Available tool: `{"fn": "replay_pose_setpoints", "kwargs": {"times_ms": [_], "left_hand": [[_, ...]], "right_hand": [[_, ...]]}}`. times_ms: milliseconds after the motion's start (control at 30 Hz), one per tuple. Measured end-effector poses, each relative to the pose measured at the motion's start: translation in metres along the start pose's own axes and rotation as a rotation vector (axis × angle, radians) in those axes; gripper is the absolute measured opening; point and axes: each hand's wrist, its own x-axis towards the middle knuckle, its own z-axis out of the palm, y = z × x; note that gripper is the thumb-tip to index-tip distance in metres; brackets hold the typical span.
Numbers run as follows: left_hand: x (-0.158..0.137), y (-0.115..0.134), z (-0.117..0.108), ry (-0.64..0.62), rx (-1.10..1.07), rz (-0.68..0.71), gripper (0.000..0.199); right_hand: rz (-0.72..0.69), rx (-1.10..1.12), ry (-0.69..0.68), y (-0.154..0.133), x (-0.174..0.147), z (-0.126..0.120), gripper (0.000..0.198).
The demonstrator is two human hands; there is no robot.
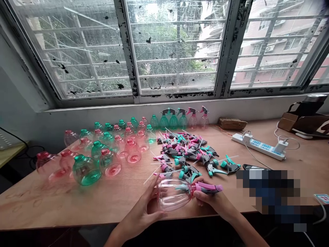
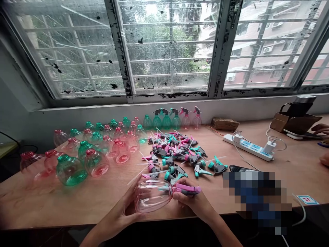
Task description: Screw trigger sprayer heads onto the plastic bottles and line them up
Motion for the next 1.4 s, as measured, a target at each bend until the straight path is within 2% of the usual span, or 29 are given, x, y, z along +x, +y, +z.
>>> {"fn": "replay_pose_setpoints", "kwargs": {"times_ms": [233, 333, 467, 600, 733, 900, 1033, 1200, 1400], "left_hand": [[-0.002, -0.003, -0.003, 0.01, 0.059, -0.046, 0.101], [-0.002, -0.003, -0.004, 0.012, 0.068, -0.044, 0.092], [0.0, 0.001, 0.0, 0.006, 0.041, 0.009, 0.094], [0.0, 0.002, 0.002, -0.008, -0.02, -0.007, 0.095], [-0.003, 0.001, 0.001, -0.018, -0.093, 0.001, 0.081], [-0.008, 0.001, 0.003, -0.007, 0.11, 0.062, 0.088], [-0.01, 0.003, 0.006, -0.048, 0.11, 0.029, 0.081], [-0.006, 0.008, 0.008, -0.034, 0.029, -0.003, 0.117], [-0.006, 0.002, 0.006, -0.011, 0.083, -0.009, 0.089]], "right_hand": [[-0.006, 0.007, 0.0, -0.002, 0.0, 0.001, 0.033], [-0.021, 0.011, -0.003, -0.003, -0.001, 0.001, 0.032], [-0.005, 0.038, 0.008, -0.005, 0.0, 0.001, 0.031], [-0.008, 0.029, -0.022, -0.007, 0.0, 0.001, 0.029], [-0.019, 0.02, -0.001, -0.006, -0.005, 0.002, 0.03], [0.006, 0.005, -0.012, -0.007, -0.009, -0.002, 0.028], [0.006, -0.039, 0.006, -0.01, -0.009, -0.004, 0.027], [0.015, -0.073, 0.024, -0.014, -0.009, 0.001, 0.028], [0.011, -0.096, 0.045, -0.011, -0.008, 0.003, 0.031]]}}
